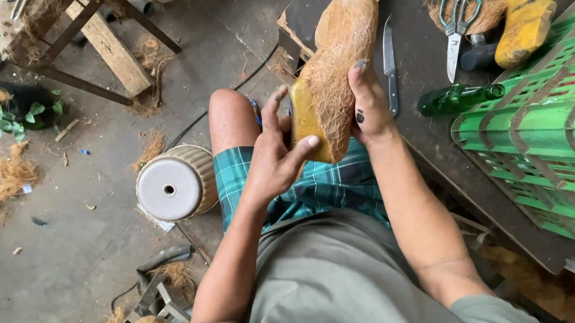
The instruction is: The person carves a coconut shell into a slipper shape using a knife, then removes loose fibers by hand and trims the edges with scissors. The person rotates the shell frequently to work on different sides and finishes by inspecting the carved interior.
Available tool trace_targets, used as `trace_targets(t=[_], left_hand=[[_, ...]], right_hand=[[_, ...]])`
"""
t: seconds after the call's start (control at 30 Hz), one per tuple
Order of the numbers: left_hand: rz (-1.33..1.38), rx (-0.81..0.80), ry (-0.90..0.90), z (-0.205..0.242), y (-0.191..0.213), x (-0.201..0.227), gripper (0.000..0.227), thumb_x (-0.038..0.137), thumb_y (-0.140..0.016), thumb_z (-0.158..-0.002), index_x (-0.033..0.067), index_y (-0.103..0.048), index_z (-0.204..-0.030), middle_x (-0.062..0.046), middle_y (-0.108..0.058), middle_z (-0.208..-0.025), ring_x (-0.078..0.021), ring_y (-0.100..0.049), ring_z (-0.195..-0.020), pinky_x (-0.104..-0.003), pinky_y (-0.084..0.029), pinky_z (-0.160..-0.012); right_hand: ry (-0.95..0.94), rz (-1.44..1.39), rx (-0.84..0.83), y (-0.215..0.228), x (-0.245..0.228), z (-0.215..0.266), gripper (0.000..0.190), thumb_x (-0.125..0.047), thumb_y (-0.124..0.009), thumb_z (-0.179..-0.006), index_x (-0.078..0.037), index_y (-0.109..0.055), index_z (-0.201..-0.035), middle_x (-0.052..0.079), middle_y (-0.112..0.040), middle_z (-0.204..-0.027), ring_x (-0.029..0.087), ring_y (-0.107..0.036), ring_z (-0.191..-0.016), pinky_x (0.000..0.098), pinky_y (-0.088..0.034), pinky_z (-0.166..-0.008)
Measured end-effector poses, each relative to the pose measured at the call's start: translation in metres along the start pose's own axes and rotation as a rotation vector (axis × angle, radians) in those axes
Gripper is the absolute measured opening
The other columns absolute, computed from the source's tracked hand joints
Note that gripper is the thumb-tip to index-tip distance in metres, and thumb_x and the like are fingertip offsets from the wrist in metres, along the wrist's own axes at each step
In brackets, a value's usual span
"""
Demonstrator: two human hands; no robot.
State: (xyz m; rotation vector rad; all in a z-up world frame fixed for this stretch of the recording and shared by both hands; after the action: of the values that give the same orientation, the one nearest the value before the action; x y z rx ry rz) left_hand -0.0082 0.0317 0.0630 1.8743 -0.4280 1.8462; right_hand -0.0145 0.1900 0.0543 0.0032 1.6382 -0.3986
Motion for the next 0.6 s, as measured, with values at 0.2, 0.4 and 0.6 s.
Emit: trace_targets(t=[0.2,0.4,0.6], left_hand=[[0.711,0.202,-0.075,-0.011,0.004,-0.052,0.084,0.006,-0.061,-0.099,0.0209,-0.006,-0.161,-0.011,-0.066,-0.11,-0.018,-0.068,-0.089,-0.034,-0.06,-0.076],[0.864,0.409,-0.107,-0.016,0.0,-0.097,0.075,0.006,-0.062,-0.098,0.0109,-0.017,-0.158,-0.019,-0.065,-0.11,-0.029,-0.072,-0.084,-0.046,-0.065,-0.067],[0.295,0.341,-0.14,-0.003,0.015,-0.024,0.088,0.015,-0.079,-0.086,0.0061,-0.026,-0.156,-0.016,-0.067,-0.119,-0.0285,-0.069,-0.106,-0.044,-0.059,-0.088]], right_hand=[[-0.103,-0.063,0.103,0.011,-0.015,0.018,0.083,-0.05,-0.064,-0.097,-0.011,-0.022,-0.157,0.024,-0.03,-0.154,0.032,-0.048,-0.134,0.0462,-0.048,-0.107],[-0.17,-0.224,0.055,-0.037,-0.029,0.054,0.062,-0.04,-0.073,-0.086,-0.015,-0.043,-0.135,0.003,-0.053,-0.126,0.014,-0.063,-0.11,0.0286,-0.06,-0.092],[-0.151,-0.292,-0.071,0.015,-0.009,0.023,0.108,-0.08,-0.065,-0.074,-0.019,-0.025,-0.154,0.013,-0.042,-0.151,0.027,-0.05,-0.132,0.0436,-0.04,-0.114]])
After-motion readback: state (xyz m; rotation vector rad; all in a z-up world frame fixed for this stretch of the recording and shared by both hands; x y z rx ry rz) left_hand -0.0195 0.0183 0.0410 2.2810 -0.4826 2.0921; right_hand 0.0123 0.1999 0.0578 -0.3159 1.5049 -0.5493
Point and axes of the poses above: each hand's wrist, its own z-axis away from the middle knuckle, its own y-axis out of the back of the hand, x = y × z, the point moved 8 cm from there along -z, towards the middle knuckle
